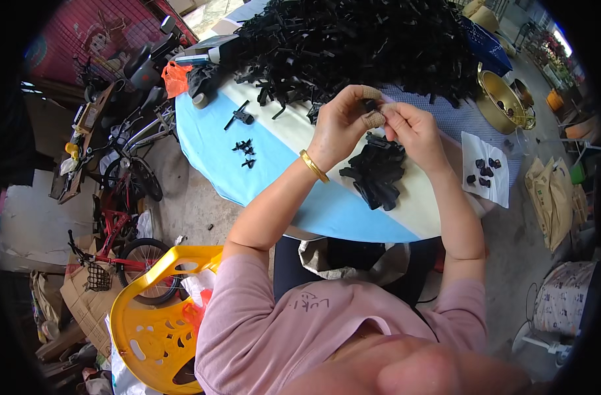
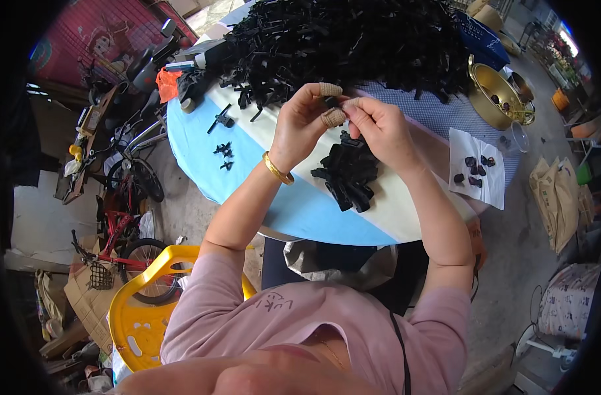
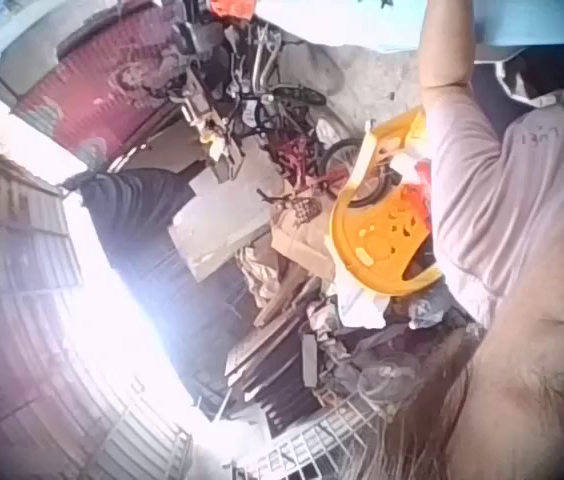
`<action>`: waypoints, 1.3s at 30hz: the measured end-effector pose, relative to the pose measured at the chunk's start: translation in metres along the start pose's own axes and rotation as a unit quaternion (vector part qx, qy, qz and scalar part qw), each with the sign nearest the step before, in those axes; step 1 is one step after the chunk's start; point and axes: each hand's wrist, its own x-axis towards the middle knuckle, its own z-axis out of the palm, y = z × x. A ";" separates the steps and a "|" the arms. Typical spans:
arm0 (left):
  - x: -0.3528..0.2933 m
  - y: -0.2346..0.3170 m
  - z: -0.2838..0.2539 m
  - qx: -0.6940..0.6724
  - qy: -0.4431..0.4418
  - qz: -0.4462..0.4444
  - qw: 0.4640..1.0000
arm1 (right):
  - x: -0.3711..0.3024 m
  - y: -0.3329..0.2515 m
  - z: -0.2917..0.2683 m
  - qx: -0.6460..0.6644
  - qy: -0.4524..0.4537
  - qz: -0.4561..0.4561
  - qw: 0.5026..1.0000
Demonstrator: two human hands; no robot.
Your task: Assembling small black plastic components by hand at a workbench.
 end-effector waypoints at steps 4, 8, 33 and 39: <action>-0.004 -0.005 0.003 0.038 0.006 0.031 0.999 | -0.002 -0.004 0.004 -0.011 0.013 -0.018 1.000; -0.005 -0.012 0.004 0.157 0.033 0.120 0.980 | -0.002 -0.008 0.000 0.031 0.003 0.047 0.998; 0.001 0.001 -0.011 -0.212 -0.183 -0.193 0.941 | 0.004 0.004 -0.030 0.104 -0.091 -0.086 0.987; -0.001 -0.003 -0.008 -0.138 -0.082 -0.144 0.976 | 0.003 0.003 -0.024 0.097 -0.034 -0.040 0.994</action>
